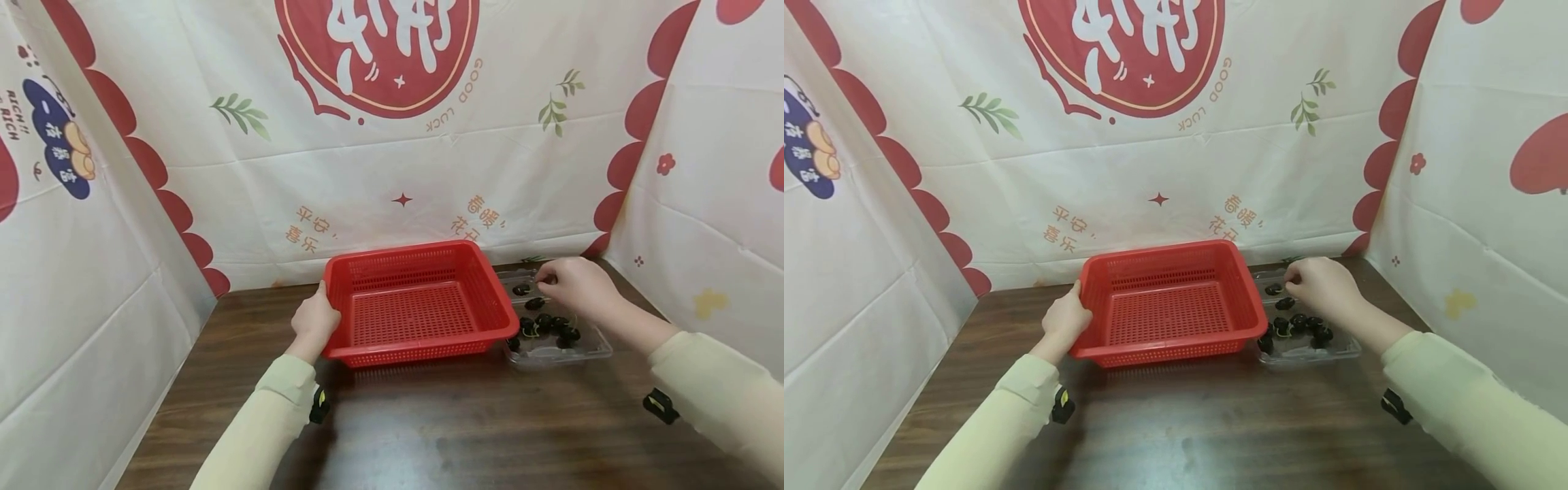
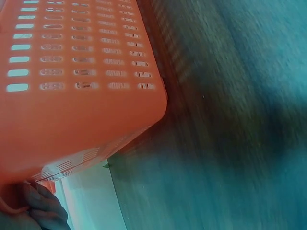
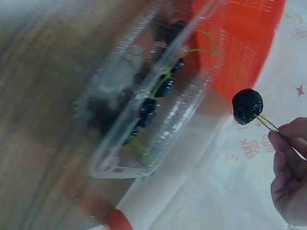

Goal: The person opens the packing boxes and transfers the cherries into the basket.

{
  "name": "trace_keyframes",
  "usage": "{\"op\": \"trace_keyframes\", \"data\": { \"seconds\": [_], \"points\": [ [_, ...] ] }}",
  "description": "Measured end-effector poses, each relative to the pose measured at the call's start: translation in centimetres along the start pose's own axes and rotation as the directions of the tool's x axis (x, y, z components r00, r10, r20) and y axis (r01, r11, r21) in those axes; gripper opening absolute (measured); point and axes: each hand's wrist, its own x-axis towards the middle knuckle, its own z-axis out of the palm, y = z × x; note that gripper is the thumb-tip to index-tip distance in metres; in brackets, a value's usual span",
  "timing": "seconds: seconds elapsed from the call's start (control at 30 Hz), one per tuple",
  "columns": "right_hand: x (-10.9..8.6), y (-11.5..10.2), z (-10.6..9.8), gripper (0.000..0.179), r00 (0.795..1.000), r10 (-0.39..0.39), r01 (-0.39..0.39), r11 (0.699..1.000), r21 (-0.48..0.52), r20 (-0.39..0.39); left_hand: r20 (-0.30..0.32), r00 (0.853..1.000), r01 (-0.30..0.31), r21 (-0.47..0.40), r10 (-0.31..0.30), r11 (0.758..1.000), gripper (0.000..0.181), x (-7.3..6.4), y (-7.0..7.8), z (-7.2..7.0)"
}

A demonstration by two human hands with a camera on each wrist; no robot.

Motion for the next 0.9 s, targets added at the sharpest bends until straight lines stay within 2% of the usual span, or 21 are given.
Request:
{"op": "trace_keyframes", "data": {
  "seconds": [0.27,0.47,0.67,0.9],
  "points": [
    [2.1,-0.9,-0.6,0.01,0.995,-0.07,0.071,0.997,0.011,-0.071,-0.001,1.0,0.01,0.006,-0.01,1.0,0.074,0.2,0.4,0.3],
    [3.8,-1.8,-0.3,0.011,0.998,-0.046,0.048,0.996,0.077,-0.037,0.0,1.0,0.006,0.012,-0.006,1.0,0.073,0.6,0.7,0.7],
    [5.3,-2.8,0.3,0.015,1.0,-0.02,0.023,0.982,0.186,-0.018,-0.003,1.0,0.0,0.008,0.001,1.0,0.072,0.6,0.7,0.7],
    [7.1,-3.4,1.2,0.019,0.997,-0.078,0.077,0.975,0.207,-0.005,-0.005,1.0,-0.005,0.001,0.005,1.0,0.073,0.5,0.6,0.5]
  ]
}}
